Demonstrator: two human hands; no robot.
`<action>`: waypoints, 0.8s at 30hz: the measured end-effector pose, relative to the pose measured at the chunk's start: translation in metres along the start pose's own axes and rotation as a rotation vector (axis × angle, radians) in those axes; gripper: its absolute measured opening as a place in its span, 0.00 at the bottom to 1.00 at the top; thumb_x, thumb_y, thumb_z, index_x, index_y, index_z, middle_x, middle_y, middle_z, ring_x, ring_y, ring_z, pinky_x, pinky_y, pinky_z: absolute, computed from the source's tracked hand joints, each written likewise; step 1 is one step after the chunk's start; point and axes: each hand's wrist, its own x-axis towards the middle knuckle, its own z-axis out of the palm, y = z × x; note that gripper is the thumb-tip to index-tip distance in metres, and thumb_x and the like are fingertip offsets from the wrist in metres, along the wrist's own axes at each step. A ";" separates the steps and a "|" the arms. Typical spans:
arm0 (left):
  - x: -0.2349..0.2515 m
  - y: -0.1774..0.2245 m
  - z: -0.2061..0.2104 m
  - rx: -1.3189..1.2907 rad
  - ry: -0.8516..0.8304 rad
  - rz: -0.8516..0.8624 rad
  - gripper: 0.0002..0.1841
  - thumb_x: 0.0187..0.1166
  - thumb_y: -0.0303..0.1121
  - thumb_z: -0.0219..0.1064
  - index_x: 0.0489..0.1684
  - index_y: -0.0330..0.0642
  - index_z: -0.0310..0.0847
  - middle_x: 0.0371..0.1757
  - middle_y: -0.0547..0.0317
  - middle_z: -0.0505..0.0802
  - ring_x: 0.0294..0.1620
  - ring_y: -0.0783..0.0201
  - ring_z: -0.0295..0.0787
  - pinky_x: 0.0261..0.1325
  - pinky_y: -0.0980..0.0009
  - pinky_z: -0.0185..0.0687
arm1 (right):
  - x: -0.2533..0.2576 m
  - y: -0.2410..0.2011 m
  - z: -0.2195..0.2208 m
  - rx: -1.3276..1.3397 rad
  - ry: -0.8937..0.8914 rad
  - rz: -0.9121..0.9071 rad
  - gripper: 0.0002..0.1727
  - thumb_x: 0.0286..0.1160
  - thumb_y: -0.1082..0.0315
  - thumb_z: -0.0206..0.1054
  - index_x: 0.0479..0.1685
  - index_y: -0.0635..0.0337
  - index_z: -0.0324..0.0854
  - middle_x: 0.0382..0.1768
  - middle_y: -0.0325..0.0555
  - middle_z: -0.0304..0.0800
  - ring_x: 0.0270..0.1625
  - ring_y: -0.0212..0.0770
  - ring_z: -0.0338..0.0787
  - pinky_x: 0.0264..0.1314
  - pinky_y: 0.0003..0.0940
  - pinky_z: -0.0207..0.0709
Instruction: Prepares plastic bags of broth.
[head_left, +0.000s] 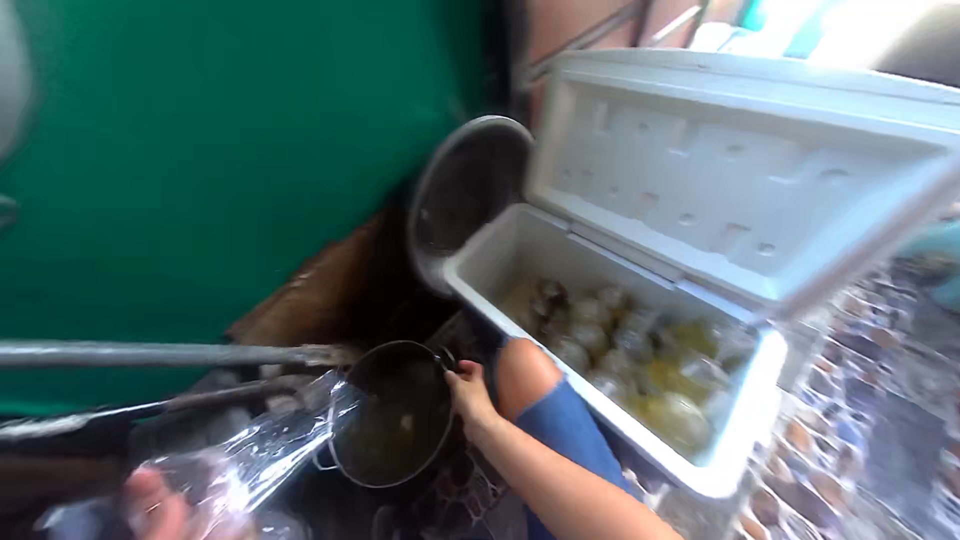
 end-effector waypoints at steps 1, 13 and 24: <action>0.012 0.001 -0.018 0.042 0.105 -0.009 0.21 0.95 0.34 0.34 0.58 0.57 0.79 0.31 0.73 0.93 0.16 0.84 0.78 0.18 0.88 0.74 | 0.024 0.012 0.011 -0.034 0.071 -0.043 0.41 0.77 0.70 0.73 0.88 0.65 0.54 0.74 0.73 0.73 0.70 0.61 0.81 0.68 0.55 0.78; 0.080 -0.066 -0.101 0.176 0.436 -0.181 0.22 0.93 0.32 0.48 0.86 0.46 0.64 0.67 0.56 0.86 0.37 0.68 0.89 0.37 0.74 0.87 | 0.114 0.081 0.055 -1.132 -0.231 -0.255 0.28 0.78 0.49 0.72 0.72 0.56 0.83 0.69 0.64 0.85 0.73 0.61 0.83 0.78 0.57 0.73; 0.083 -0.070 -0.118 0.102 0.494 -0.229 0.22 0.90 0.27 0.56 0.82 0.44 0.71 0.60 0.51 0.88 0.31 0.67 0.87 0.33 0.73 0.84 | 0.100 0.082 0.039 -1.341 -0.315 -0.442 0.21 0.82 0.53 0.63 0.60 0.57 0.90 0.51 0.58 0.95 0.58 0.59 0.93 0.67 0.61 0.80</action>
